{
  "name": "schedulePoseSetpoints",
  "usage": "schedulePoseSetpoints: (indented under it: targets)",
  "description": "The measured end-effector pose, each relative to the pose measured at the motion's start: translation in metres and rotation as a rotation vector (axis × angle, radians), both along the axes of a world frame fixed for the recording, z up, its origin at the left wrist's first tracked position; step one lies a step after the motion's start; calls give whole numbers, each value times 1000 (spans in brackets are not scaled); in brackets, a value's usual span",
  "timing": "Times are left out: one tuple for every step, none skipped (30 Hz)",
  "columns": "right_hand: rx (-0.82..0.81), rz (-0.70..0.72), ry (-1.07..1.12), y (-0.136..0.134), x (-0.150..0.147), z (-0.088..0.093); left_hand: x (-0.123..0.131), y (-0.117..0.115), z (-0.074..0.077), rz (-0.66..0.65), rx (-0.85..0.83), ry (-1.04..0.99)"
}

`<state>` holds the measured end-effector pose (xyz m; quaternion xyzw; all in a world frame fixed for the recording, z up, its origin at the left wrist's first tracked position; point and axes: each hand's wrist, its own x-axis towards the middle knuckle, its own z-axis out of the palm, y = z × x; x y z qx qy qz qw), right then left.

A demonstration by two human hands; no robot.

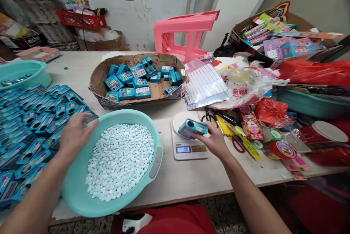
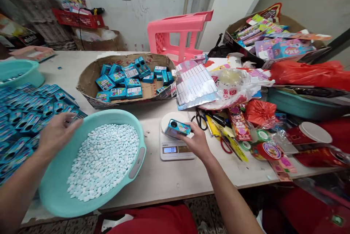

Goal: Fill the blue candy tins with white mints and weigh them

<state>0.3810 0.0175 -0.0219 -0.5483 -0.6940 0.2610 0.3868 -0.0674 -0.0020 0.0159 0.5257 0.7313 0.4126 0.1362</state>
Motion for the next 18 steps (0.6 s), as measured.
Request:
schedulePoseSetpoints:
  targets:
    - [30,-34,3,11,-1,-4,15,-10,-3,-76,-103,4]
    - [39,-50,14,20,-3,-8,30,-21,-8,-190,-248,-2]
    - [30,-54,35,27,-4,-12,44,-32,-14,-307,-387,13]
    - [10,-53,64,32,-5,-16,55,-42,-20,-434,-490,56]
    - [-10,-55,97,35,-5,-20,65,-53,-26,-535,-559,119]
    - [-19,-65,132,36,-3,-23,73,-63,-32,-609,-604,181]
    - [-15,-88,170,35,1,-25,79,-71,-37,-660,-628,230]
    - [-1,-126,210,33,6,-27,83,-78,-40,-685,-640,258]
    - [13,-175,250,31,11,-28,86,-83,-42,-692,-647,268]
    - [20,-226,293,28,17,-29,89,-86,-43,-697,-651,262]
    - [17,-276,334,26,23,-30,91,-88,-43,-700,-652,244]
    - [10,-323,366,24,29,-31,92,-88,-43,-697,-652,217]
    - [0,-360,387,23,33,-32,93,-88,-42,-692,-652,174]
    - [-7,-382,398,22,35,-33,93,-86,-40,-685,-648,111]
    - [-12,-389,402,21,36,-32,92,-85,-38,-671,-642,23]
    - [-15,-379,402,20,36,-32,89,-83,-34,-641,-630,-88]
    - [-17,-357,398,20,33,-31,86,-82,-30,-586,-615,-219]
    - [-24,-324,394,20,30,-30,81,-82,-25,-507,-599,-366]
